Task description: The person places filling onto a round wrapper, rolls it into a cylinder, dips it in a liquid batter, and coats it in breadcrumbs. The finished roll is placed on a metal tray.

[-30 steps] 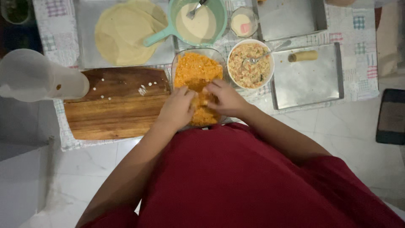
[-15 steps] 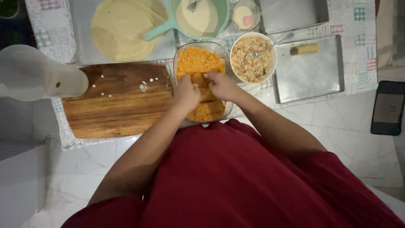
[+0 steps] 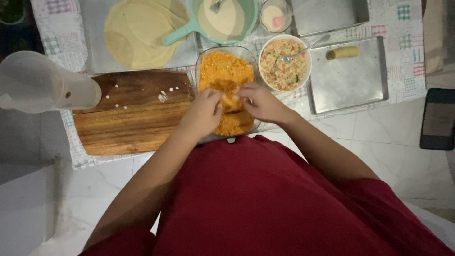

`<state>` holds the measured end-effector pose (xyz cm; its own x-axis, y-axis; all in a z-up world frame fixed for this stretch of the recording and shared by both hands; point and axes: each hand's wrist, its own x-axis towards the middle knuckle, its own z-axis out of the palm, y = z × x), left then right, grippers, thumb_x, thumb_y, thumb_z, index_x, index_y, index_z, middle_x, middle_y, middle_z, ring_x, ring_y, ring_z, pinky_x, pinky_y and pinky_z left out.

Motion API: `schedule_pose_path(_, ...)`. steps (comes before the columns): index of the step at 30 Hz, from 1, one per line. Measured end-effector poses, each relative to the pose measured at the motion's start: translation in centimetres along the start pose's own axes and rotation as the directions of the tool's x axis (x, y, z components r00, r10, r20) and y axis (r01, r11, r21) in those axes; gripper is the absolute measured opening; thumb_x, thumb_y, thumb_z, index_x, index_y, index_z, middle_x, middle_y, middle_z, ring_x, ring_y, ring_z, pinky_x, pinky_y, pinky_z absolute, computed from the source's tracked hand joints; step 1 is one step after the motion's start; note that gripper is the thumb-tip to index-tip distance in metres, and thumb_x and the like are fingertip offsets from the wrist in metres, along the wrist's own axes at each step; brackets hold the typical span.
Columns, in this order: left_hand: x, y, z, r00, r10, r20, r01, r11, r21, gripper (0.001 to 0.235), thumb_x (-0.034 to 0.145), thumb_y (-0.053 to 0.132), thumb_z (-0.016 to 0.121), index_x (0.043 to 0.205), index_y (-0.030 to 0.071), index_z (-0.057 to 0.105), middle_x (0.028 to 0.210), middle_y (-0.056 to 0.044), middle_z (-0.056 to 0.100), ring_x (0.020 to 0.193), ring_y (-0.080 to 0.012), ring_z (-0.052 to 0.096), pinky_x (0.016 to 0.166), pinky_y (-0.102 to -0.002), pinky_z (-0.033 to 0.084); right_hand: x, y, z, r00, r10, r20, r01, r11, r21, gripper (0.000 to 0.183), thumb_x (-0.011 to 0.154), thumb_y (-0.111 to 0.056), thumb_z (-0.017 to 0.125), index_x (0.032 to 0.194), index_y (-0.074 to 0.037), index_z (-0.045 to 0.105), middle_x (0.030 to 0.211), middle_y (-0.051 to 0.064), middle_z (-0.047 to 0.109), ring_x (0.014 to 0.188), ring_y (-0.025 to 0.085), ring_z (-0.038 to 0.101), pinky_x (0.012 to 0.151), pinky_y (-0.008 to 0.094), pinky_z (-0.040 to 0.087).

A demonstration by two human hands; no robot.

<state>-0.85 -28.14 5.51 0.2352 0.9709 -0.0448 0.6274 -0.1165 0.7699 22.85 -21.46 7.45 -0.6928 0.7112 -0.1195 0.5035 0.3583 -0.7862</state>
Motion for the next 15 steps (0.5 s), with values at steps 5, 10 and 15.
schedule_pose_path(5,0.0,0.8,-0.1,1.0,0.004,0.028,-0.007,0.996,0.092,0.037,0.094,0.015,0.066,0.127,0.0,0.058,0.126,-0.023,0.06,0.121,-0.0425,0.056,0.101,-0.05,0.046,0.1,-0.2,0.6,0.997,-0.057,0.046,0.065,0.979,-0.194,0.043,0.089,-0.014,0.071,0.129,-0.002,0.06,0.117,0.02,0.062,0.109,0.038,0.061,0.09,0.045,0.052)
schedule_pose_path(10,2.0,0.3,1.2,0.942,-0.233,0.243,0.171,0.953,0.251,0.05,0.086,0.024,0.074,0.128,0.003,0.058,0.129,-0.023,0.058,0.124,-0.0424,0.055,0.102,-0.05,0.047,1.7,1.8,1.4,0.98,-0.098,0.171,0.135,0.966,-0.219,0.06,0.08,-0.022,0.079,0.132,0.0,0.059,0.122,0.022,0.059,0.111,0.041,0.059,0.093,0.047,0.049)
schedule_pose_path(15,3.6,-0.5,1.8,0.912,-0.265,0.314,0.16,0.933,0.323,0.059,0.081,0.023,0.078,0.13,0.0,0.056,0.133,-0.027,0.055,0.128,-0.0431,0.053,0.107,-0.048,0.045,2.6,2.8,1.7,0.978,-0.06,0.202,0.109,0.964,-0.241,0.057,0.075,-0.023,0.082,0.124,-0.002,0.062,0.121,0.02,0.059,0.114,0.04,0.058,0.096,0.046,0.049)
